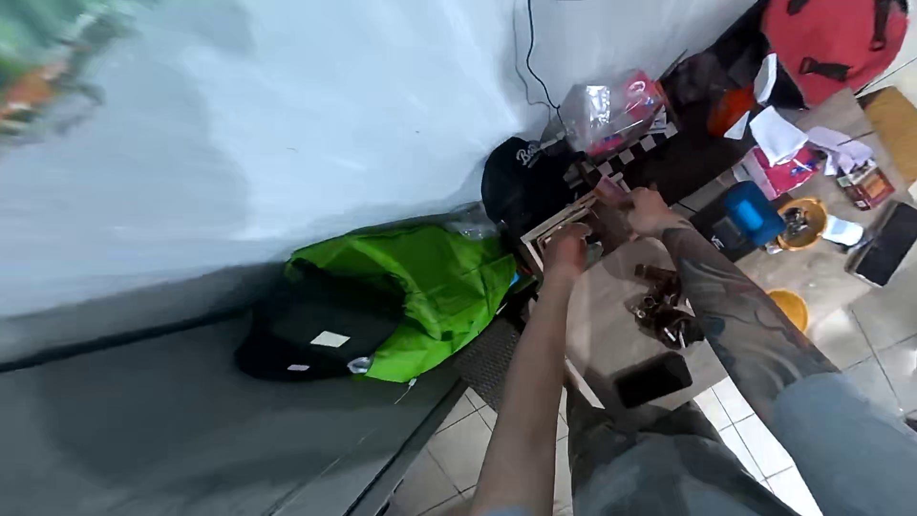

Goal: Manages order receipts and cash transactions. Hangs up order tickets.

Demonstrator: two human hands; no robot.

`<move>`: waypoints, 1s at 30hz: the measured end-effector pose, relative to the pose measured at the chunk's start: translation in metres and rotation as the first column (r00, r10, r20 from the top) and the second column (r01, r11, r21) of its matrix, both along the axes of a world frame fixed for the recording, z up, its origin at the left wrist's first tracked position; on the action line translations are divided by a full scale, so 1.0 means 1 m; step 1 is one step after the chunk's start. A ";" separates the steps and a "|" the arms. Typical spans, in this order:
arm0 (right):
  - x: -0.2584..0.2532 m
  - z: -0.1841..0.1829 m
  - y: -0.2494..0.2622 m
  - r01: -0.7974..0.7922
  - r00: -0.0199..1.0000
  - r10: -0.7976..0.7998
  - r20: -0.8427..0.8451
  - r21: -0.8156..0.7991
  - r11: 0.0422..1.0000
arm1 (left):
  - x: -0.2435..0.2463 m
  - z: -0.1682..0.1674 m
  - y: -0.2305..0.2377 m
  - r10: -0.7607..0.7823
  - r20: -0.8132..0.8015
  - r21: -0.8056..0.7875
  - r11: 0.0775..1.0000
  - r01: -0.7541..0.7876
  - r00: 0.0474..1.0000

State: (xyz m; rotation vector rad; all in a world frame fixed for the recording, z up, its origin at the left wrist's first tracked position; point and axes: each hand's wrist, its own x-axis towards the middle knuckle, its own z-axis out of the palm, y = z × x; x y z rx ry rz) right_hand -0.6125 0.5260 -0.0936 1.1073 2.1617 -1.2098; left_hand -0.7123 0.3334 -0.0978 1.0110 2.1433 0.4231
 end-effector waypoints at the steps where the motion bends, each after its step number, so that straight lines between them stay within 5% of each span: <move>1: -0.001 -0.011 0.006 -0.001 0.999 0.002 0.032 -0.028 1.000 | 0.000 -0.014 0.015 -0.105 -0.027 -0.024 0.994 0.105 0.994; 6: -0.017 -0.045 0.018 -0.145 0.977 0.155 0.144 -0.079 0.986 | -0.002 -0.063 0.064 -0.446 -0.122 -0.214 0.884 0.415 0.887; 13: -0.022 -0.077 0.012 -0.273 0.935 0.276 0.222 -0.045 0.961 | -0.015 -0.067 0.055 -0.667 -0.275 -0.136 0.740 0.659 0.692; 17: -0.021 -0.108 0.003 -0.323 0.908 0.348 0.235 -0.141 0.936 | -0.020 -0.061 0.035 -0.598 -0.420 0.032 0.742 0.670 0.683; 20: -0.030 -0.096 -0.004 -0.422 0.813 0.500 0.299 -0.288 0.859 | -0.022 -0.059 0.027 -0.552 -0.495 0.092 0.735 0.672 0.671; 25: -0.031 -0.096 -0.006 -0.461 0.791 0.529 0.307 -0.269 0.846 | -0.021 -0.065 0.026 -0.524 -0.469 0.126 0.757 0.641 0.711; 27: -0.036 -0.073 -0.004 -0.453 0.784 0.538 0.309 -0.307 0.837 | -0.021 -0.071 0.025 -0.434 -0.433 0.154 0.828 0.539 0.790; 30: -0.040 -0.055 -0.006 -0.488 0.762 0.582 0.285 -0.338 0.805 | -0.027 -0.070 0.022 -0.064 -0.288 0.130 0.986 0.105 0.955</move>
